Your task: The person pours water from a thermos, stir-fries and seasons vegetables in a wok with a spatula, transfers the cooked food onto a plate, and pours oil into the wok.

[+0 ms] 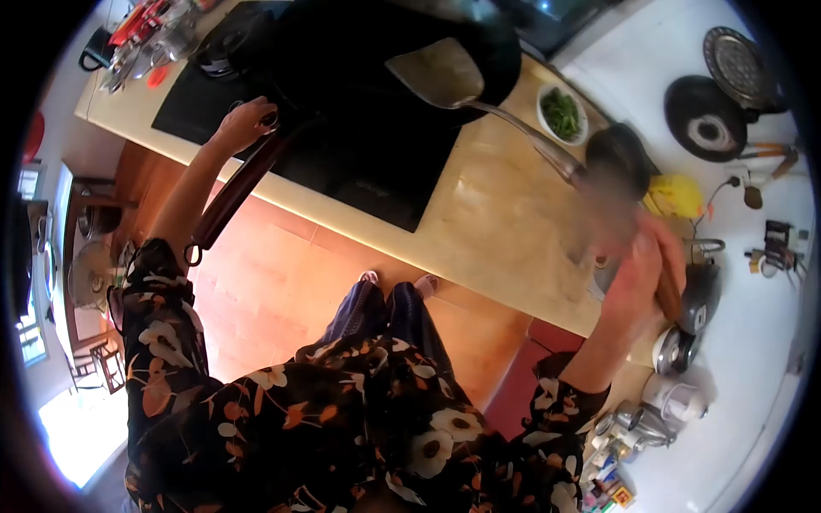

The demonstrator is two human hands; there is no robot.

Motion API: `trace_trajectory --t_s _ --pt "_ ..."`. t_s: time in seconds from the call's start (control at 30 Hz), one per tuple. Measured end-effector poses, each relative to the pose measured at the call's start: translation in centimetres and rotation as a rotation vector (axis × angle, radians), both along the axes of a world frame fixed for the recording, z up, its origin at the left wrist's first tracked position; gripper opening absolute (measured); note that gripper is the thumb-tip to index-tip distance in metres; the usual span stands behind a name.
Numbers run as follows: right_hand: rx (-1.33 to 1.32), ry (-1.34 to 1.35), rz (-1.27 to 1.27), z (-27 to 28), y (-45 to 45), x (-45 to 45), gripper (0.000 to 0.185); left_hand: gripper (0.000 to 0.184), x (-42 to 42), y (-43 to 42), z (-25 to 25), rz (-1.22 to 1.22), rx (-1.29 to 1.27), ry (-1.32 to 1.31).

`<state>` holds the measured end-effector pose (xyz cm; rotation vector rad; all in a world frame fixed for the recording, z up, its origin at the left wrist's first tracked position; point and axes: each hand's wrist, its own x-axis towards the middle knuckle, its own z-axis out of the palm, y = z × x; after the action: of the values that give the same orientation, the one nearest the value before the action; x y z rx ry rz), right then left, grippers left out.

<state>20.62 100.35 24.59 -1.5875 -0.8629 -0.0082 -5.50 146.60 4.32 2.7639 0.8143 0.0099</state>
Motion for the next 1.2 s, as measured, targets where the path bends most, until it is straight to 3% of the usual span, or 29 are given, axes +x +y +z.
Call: trace_trajectory --t_s 0.1,0.2,0.23,0.27,0.37,0.4,0.47,0.53,0.6,0.67,0.8,0.93,1.0,1.03,1.07,1.1,1.13,1.17,1.2 --pt "-0.084 -0.021 -0.007 1.0 4.0 0.1 0.031 0.038 -0.1 -0.1 0.7 -0.124 0.063 0.054" --pt "-0.183 0.201 -0.001 4.3 8.4 -0.1 0.031 0.041 -0.1 0.1 0.2 -0.199 0.152 0.020" --pt "-0.233 0.156 0.055 5.4 9.5 0.1 0.032 0.055 -0.2 0.2 0.2 -0.242 0.192 0.047" --pt "-0.286 0.112 0.107 6.4 10.4 0.5 0.033 0.055 -0.6 0.1 0.1 -0.241 0.197 0.039" --pt "-0.465 0.088 0.201 8.8 12.3 3.5 0.034 0.085 -2.8 -3.3 2.3 -0.091 0.120 -0.233" --pt "-0.470 0.086 0.201 8.8 12.4 4.2 0.034 0.085 -4.1 -4.5 2.2 -0.089 0.116 -0.236" --pt "-0.424 0.166 0.252 7.3 12.8 5.3 0.034 0.080 -7.3 -7.5 1.8 0.112 0.028 -0.516" --pt "-0.251 0.279 0.211 2.4 13.8 5.0 0.038 0.064 -10.1 -11.9 -0.2 0.393 -0.128 -0.624" --pt "-0.035 0.420 0.244 -3.4 15.4 3.0 0.039 0.054 -12.6 -14.3 -6.2 0.083 0.298 -0.702" --pt "0.157 0.510 0.269 -7.9 17.3 1.1 0.033 0.039 -13.1 -19.0 -8.4 0.415 -0.315 -0.695" --pt "0.386 0.614 0.244 -9.7 19.1 -2.0 0.029 0.036 -14.1 -23.7 -11.0 0.353 -0.379 -0.537" --pt "0.558 0.653 0.118 -8.9 15.2 -1.4 0.032 0.035 -22.3 -27.1 -19.2 0.372 -0.455 -0.397" --pt "0.570 0.685 -0.046 -8.0 8.5 -0.9 0.040 0.033 -28.6 -30.4 -22.2 0.735 -0.820 -0.132" --pt "0.660 0.756 -0.001 -9.6 2.7 0.4 0.043 0.034 -34.3 -33.2 -26.9 0.695 -0.761 -0.245" --pt "0.752 0.828 0.042 -11.2 -3.1 1.7 0.046 0.032 -37.8 -35.4 -26.6 0.501 -0.504 -0.059" --pt "0.844 0.899 0.081 -12.7 -8.9 3.0 0.049 0.034 -41.4 -37.2 -27.4 0.639 -0.798 0.087" --pt "1.005 0.994 0.045 -13.2 -13.4 2.5 0.047 0.033 -41.9 -39.6 -24.7 0.920 -0.970 0.118" --pt "1.167 1.089 -0.001 -14.0 -16.9 2.6 0.046 0.035 -42.5 -40.7 -22.2 0.976 -1.137 0.172" --pt "1.164 1.088 -0.006 -13.5 -17.0 2.3 0.046 0.035 -41.8 -40.4 -21.8 0.975 -1.141 0.176"
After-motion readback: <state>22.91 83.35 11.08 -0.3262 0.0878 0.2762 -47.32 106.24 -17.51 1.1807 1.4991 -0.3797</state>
